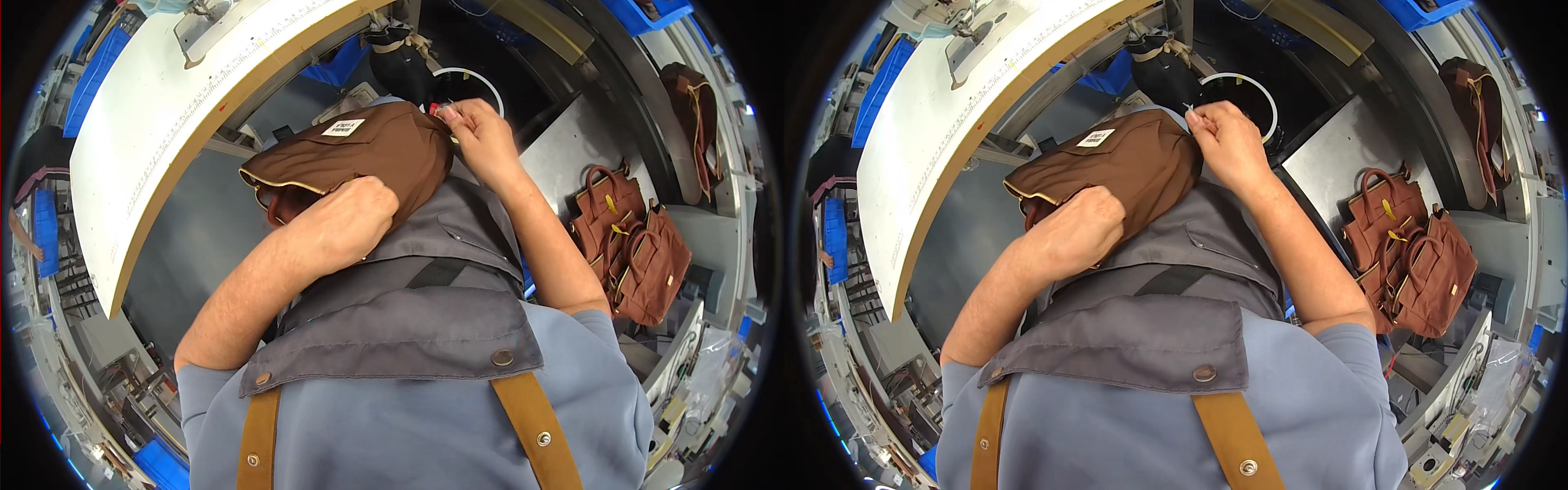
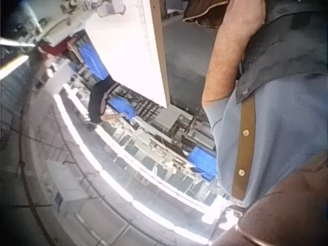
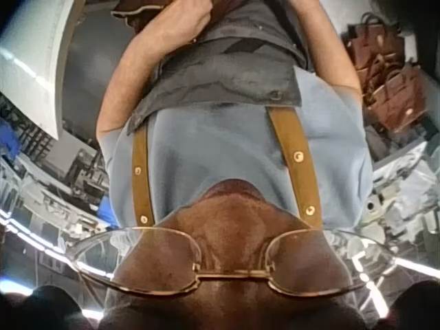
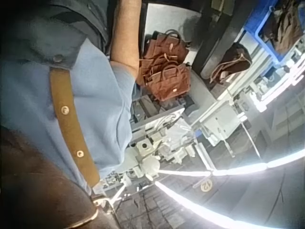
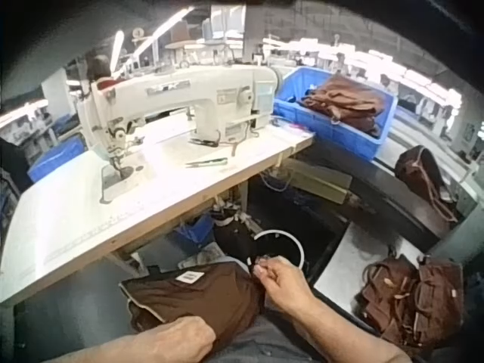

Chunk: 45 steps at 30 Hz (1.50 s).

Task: Hand-sewing a leather bag to repair or attach a component.

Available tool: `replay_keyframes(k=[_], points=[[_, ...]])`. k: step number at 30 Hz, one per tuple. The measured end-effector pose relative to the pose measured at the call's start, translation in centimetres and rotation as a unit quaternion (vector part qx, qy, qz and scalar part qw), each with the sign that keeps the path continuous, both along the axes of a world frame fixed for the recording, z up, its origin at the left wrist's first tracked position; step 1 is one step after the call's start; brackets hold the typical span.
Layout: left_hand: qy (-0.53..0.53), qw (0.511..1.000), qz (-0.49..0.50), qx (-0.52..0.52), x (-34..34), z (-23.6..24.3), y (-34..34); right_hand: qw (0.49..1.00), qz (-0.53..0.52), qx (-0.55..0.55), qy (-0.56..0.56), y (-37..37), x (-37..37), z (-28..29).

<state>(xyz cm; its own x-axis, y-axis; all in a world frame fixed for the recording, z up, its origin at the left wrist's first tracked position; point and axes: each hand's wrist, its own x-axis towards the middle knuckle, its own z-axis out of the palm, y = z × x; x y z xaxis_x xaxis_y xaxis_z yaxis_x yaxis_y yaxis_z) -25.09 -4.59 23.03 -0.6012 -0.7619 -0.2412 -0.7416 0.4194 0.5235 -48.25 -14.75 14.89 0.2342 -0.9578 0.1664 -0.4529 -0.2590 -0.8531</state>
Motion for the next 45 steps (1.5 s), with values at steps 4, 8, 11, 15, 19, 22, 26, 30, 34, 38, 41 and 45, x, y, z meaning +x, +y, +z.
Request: replay_keyframes(k=[4, 8, 11, 15, 19, 22, 26, 30, 34, 38, 41, 45], points=[[0.108, 0.986, 0.110, -0.068, 1.3, -2.9, 2.4, 0.996, 0.041, 0.054, 0.063, 0.3, -0.2, -2.2], [0.144, 0.976, 0.142, -0.082, 1.3, -3.8, 3.5, 0.996, 0.034, -0.054, 0.062, 0.8, 1.7, -0.7], [0.144, 0.976, 0.140, -0.086, 1.1, -3.5, 3.7, 0.985, 0.068, -0.082, 0.137, 0.7, 1.9, -0.6], [0.114, 0.980, 0.129, -0.095, 0.8, -2.3, 3.7, 0.980, 0.055, -0.078, 0.174, 1.5, 2.5, -0.4], [0.137, 0.977, 0.124, -0.103, 0.6, -2.8, 3.6, 0.979, 0.076, -0.115, 0.152, 1.5, 2.6, -2.5], [0.133, 0.976, 0.131, -0.115, 0.4, -3.0, 3.7, 0.968, 0.100, -0.129, 0.189, 1.9, 3.3, -2.4], [0.122, 0.977, 0.137, -0.105, 0.3, -2.3, 3.7, 0.994, 0.087, 0.063, -0.033, 2.3, 4.3, -3.1], [0.131, 0.970, 0.163, -0.124, -0.3, -1.3, 3.2, 0.921, 0.186, 0.269, -0.211, 3.6, 5.3, -2.0], [0.101, 0.973, 0.172, -0.114, -0.3, 0.6, 2.3, 0.862, 0.197, 0.369, -0.287, 4.4, 5.8, -0.7], [0.067, 0.978, 0.183, -0.073, 0.1, -0.4, 2.1, 0.849, 0.203, 0.408, -0.267, 5.0, 5.2, -0.8], [0.097, 0.974, 0.180, -0.096, 0.0, -0.6, 1.2, 0.647, 0.318, 0.538, -0.436, 2.7, 1.3, -5.0], [0.068, 0.976, 0.188, -0.081, 0.2, -1.2, 0.9, 0.837, 0.267, 0.379, -0.291, 5.1, 3.0, 0.2]])
